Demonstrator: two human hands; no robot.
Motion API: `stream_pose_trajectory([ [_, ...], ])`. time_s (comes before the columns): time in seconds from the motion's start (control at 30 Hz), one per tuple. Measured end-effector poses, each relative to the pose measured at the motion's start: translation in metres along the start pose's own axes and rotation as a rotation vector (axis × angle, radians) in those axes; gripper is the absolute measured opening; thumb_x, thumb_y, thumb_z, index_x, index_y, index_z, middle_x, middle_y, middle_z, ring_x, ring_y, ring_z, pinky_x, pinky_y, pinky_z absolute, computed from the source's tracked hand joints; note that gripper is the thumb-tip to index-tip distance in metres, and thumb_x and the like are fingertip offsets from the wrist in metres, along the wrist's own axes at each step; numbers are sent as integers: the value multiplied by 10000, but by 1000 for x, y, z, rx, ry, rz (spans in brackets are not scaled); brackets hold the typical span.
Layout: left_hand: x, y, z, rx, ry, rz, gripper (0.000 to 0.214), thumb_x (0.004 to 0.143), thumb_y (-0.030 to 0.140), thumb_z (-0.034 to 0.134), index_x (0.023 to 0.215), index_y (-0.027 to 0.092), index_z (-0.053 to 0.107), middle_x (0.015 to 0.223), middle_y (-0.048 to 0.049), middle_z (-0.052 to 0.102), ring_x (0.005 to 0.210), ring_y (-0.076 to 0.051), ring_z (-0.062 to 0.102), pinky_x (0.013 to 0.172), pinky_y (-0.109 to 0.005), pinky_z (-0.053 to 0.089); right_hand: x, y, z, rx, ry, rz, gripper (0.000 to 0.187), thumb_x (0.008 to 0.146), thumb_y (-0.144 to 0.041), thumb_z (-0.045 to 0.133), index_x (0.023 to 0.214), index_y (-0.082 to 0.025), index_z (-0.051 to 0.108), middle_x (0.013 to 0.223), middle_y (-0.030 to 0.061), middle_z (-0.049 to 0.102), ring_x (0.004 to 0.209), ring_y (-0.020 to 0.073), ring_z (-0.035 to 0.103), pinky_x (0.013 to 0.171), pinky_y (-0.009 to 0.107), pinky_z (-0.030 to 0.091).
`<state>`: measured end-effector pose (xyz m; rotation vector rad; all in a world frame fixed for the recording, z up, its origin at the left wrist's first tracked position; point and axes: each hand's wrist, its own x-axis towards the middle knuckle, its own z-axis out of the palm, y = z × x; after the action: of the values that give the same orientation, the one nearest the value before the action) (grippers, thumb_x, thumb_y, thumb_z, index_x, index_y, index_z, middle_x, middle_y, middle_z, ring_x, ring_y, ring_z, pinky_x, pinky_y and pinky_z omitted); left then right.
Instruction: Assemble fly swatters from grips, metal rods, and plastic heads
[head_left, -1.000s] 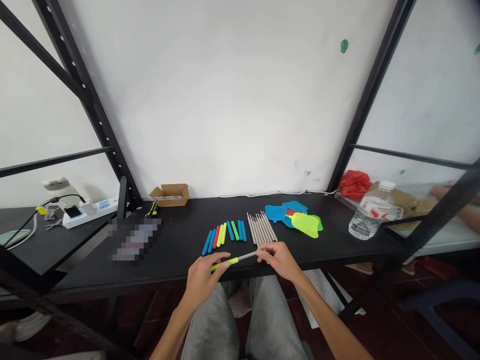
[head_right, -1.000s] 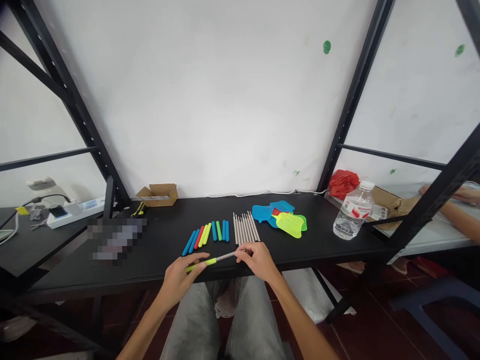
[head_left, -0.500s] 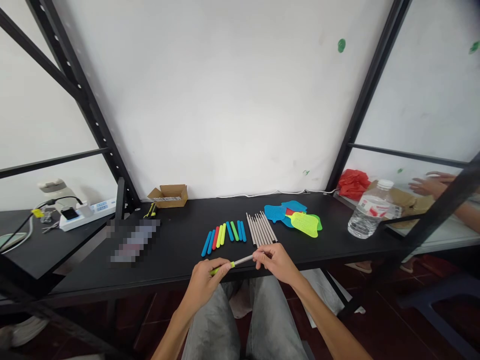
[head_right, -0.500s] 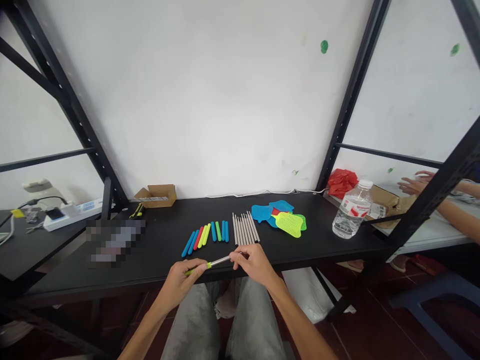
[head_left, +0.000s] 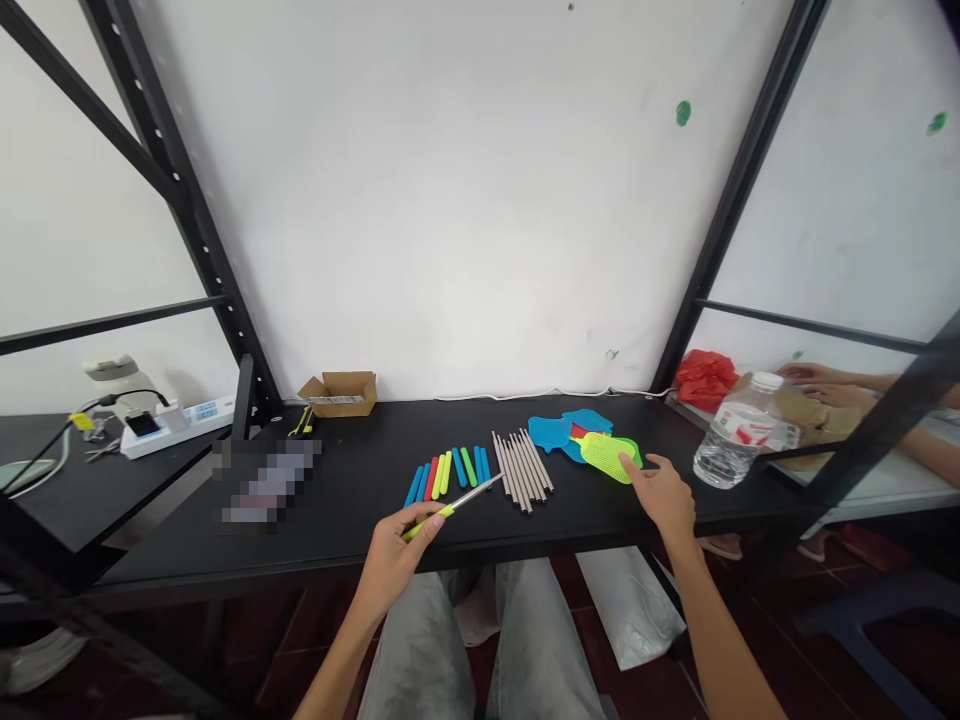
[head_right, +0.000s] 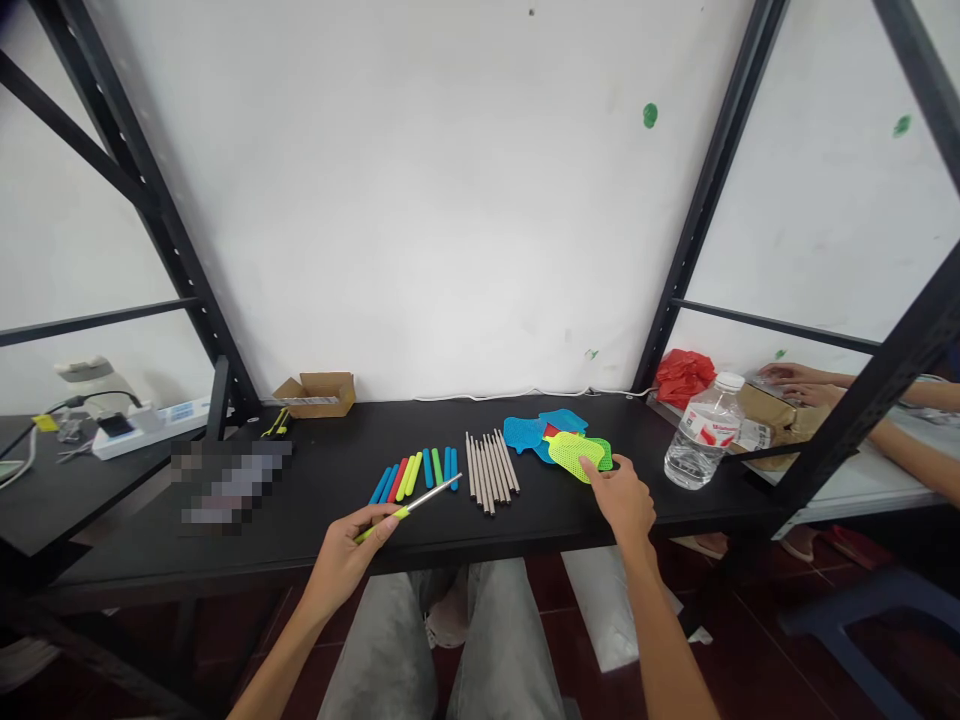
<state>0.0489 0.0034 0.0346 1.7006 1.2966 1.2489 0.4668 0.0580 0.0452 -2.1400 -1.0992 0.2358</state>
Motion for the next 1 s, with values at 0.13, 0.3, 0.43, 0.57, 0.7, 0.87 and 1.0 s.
stream_pose_trajectory([
  [0.13,0,-2,-1,-41,-12,5,350,867,458,601,1013,163,719,634,17,460,582,-109,352,531,-223,264,-11,-11,8,-121,-36,13,790,735,-708,551,1361,-233,474,1029,148,690,1005,396,629,813,498,466],
  [0.3,0,-4,-1,-63,-14,-7,360,862,463,611,1016,154,713,630,22,423,587,-110,335,534,-225,258,-10,-8,15,-88,-12,-20,656,740,-638,587,1271,-254,572,970,133,701,953,367,645,762,454,468],
  [0.43,1,-8,-1,-88,-16,-5,360,854,467,618,1010,158,718,624,25,433,587,-111,362,539,-222,280,0,4,16,316,11,-54,428,700,-533,653,980,-211,685,804,74,687,741,260,631,614,329,435],
  [0.57,2,-9,-2,-92,-10,-4,378,853,477,615,1014,152,722,636,12,487,604,-125,420,563,-227,331,-2,-4,10,1009,-78,-21,347,663,-468,733,805,-180,602,658,4,582,503,120,468,445,247,312],
  [0.7,1,-4,-2,-75,-18,-5,396,861,484,601,1018,143,727,641,0,514,615,-131,438,570,-228,346,-21,-27,10,1371,-312,-80,322,709,-380,763,756,-217,490,574,-57,453,468,83,392,414,212,300],
  [0.87,0,6,-2,-28,-7,11,404,850,493,609,993,140,745,628,-12,540,590,-126,429,532,-221,325,-45,-42,35,1295,-543,-143,300,748,-391,754,779,-214,514,556,-81,331,436,59,250,379,205,216],
  [1.0,-1,7,-1,-27,-10,4,394,831,495,633,975,151,759,634,-14,581,576,-124,456,528,-220,337,-61,-48,50,1214,-657,-226,271,811,-435,700,900,-207,584,609,-65,337,474,58,231,403,203,211],
])
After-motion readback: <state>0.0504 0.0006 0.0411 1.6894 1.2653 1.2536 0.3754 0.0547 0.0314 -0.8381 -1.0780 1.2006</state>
